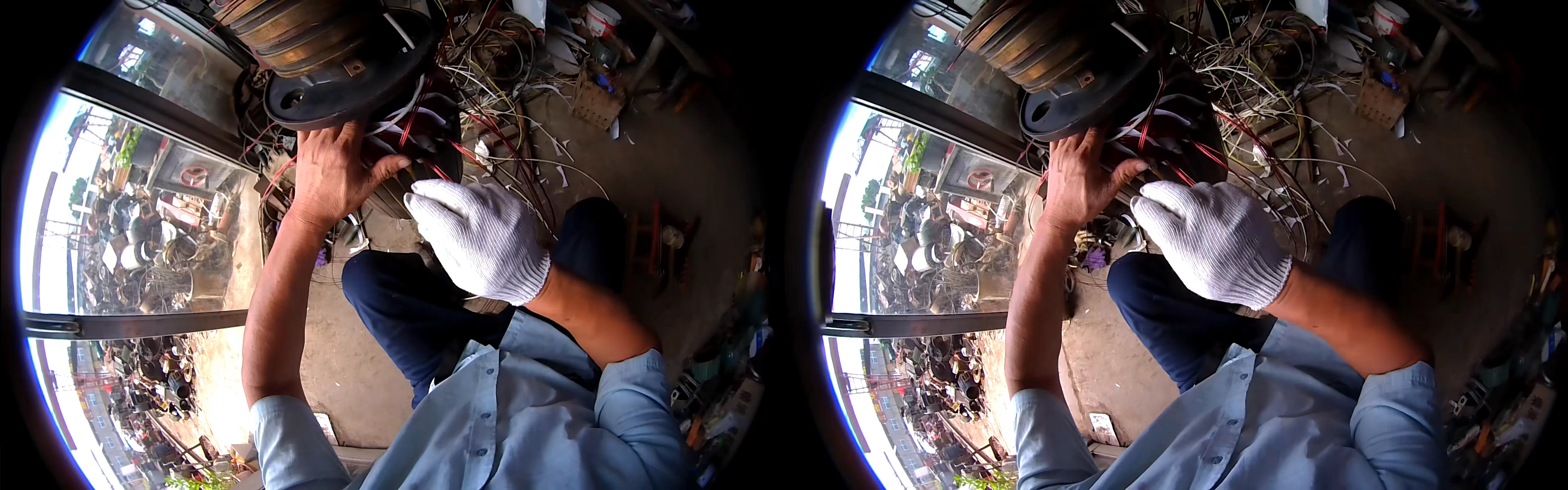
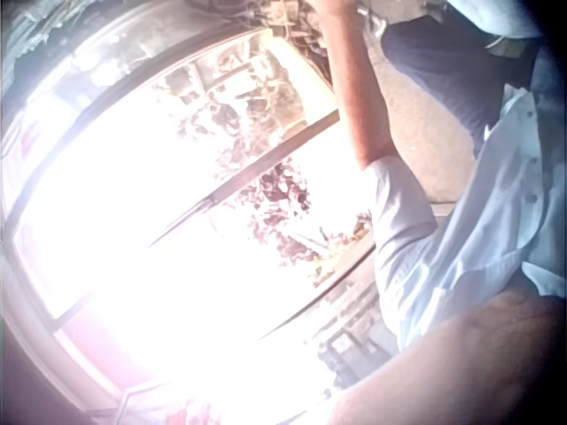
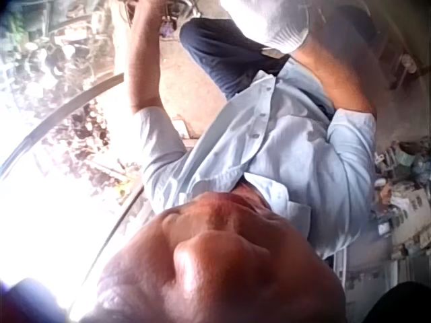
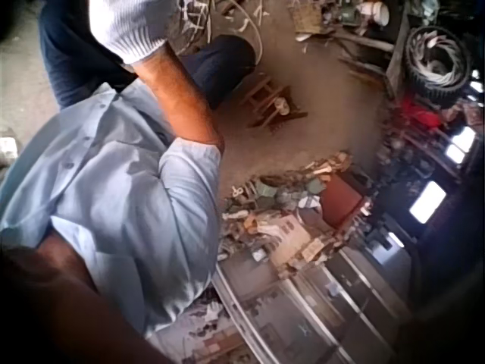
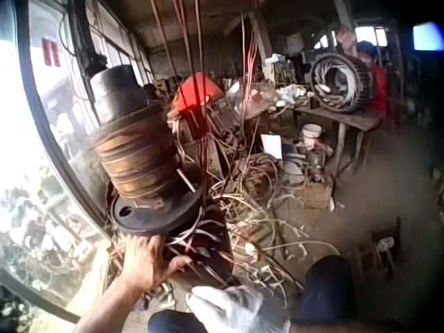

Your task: The person winds and ties wires on a motor stator. They pull a length of white cord through the windings, knot it, and use scissors to trim the excess cord.

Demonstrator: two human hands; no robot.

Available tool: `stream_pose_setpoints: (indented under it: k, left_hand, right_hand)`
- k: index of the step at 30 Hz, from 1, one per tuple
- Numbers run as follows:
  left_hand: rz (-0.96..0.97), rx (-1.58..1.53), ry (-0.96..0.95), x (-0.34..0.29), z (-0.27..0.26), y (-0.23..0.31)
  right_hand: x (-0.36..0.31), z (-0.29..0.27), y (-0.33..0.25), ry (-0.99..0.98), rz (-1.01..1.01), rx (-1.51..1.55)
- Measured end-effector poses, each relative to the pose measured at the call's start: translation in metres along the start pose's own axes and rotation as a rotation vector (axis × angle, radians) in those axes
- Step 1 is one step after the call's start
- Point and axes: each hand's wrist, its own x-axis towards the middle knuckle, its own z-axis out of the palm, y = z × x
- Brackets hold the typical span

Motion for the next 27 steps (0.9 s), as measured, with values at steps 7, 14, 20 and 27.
stream_pose_setpoints:
  k: [7,14,20,27]
  left_hand:
    - [-0.067,-0.062,0.089,0.007,0.012,0.007]
    - [-0.086,0.052,0.103,0.0,0.016,0.02]
    - [-0.142,0.116,0.039,0.01,0.014,0.031]
    - [-0.316,-0.046,0.281,-0.038,0.021,0.095]
  right_hand:
    - [-0.078,-0.014,-0.002,0.0,0.149,0.049]
    - [-0.12,-0.039,-0.004,-0.016,0.268,0.15]
    - [-0.131,-0.058,-0.012,-0.019,0.243,0.166]
    - [-0.174,-0.08,-0.018,0.028,0.519,0.269]
